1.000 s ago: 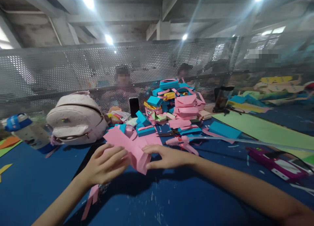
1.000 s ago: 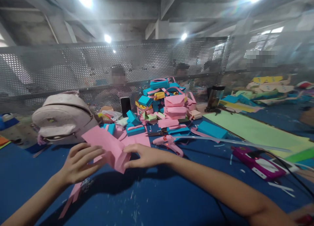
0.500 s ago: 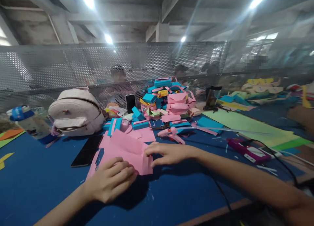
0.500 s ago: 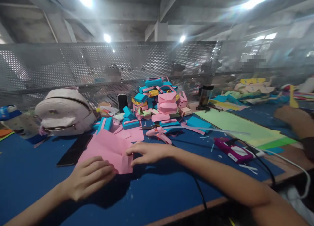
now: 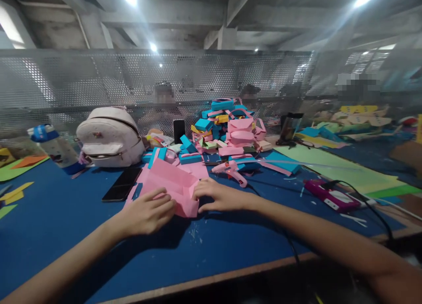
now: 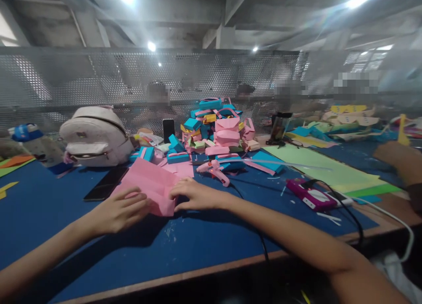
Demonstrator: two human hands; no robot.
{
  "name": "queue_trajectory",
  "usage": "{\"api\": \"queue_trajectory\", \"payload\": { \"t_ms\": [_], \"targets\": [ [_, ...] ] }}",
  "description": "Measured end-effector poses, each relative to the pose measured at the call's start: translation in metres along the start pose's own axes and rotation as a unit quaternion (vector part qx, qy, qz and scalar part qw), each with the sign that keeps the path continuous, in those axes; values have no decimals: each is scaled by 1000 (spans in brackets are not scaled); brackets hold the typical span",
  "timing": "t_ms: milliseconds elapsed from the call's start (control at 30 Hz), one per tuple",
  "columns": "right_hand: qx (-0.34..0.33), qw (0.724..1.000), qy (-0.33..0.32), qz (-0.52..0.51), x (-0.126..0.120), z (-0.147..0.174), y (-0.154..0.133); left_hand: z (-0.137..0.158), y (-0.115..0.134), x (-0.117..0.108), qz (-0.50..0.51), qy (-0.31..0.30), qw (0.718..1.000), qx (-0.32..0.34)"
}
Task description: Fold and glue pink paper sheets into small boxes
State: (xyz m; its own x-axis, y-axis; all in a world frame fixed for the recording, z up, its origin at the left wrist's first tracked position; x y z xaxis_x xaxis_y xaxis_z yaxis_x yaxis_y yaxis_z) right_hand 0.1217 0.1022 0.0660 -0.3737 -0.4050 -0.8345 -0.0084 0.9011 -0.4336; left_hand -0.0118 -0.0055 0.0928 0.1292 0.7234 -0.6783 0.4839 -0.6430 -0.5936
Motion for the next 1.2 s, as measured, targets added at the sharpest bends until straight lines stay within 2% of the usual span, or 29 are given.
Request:
{"api": "queue_trajectory", "payload": {
  "t_ms": [133, 300, 433, 667, 800, 1000, 1200],
  "targets": [
    [-35, 999, -12, -15, 5, -8, -5, -3, -5, 6, 22, -24, 999, -16],
    [-58, 998, -23, -26, 6, -14, -12, -17, -10, 4, 21, -65, 998, 14],
    [-47, 998, -26, -29, 4, -16, -12, -30, -21, 0, 21, -99, 995, 8],
    [-8, 999, -3, -43, -2, -14, -5, -44, -41, 2, 93, -78, 992, -18],
    [-1, 999, 15, -34, -2, -13, -4, -51, -48, 5, 111, -102, 988, -25],
    [72, 996, 61, -5, -5, -18, -4, -62, -51, 5, 56, -105, 993, -2],
    [160, 981, 100, -35, -10, -28, 0, -76, -53, 5, 34, -101, 994, 6]
  ]
}}
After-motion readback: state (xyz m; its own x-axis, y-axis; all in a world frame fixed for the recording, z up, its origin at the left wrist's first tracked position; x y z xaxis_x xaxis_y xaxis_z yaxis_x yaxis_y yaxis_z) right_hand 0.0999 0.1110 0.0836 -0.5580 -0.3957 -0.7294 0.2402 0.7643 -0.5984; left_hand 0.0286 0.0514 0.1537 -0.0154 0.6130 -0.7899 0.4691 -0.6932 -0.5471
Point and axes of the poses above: each hand's wrist, its own z-axis away from the middle knuckle, its own x-axis out of the palm, y = z × x, the point moved 6 cm from there along -z, towards the middle knuckle, and after that the axes turned 6 degrees about y, right-handed, at the moved point
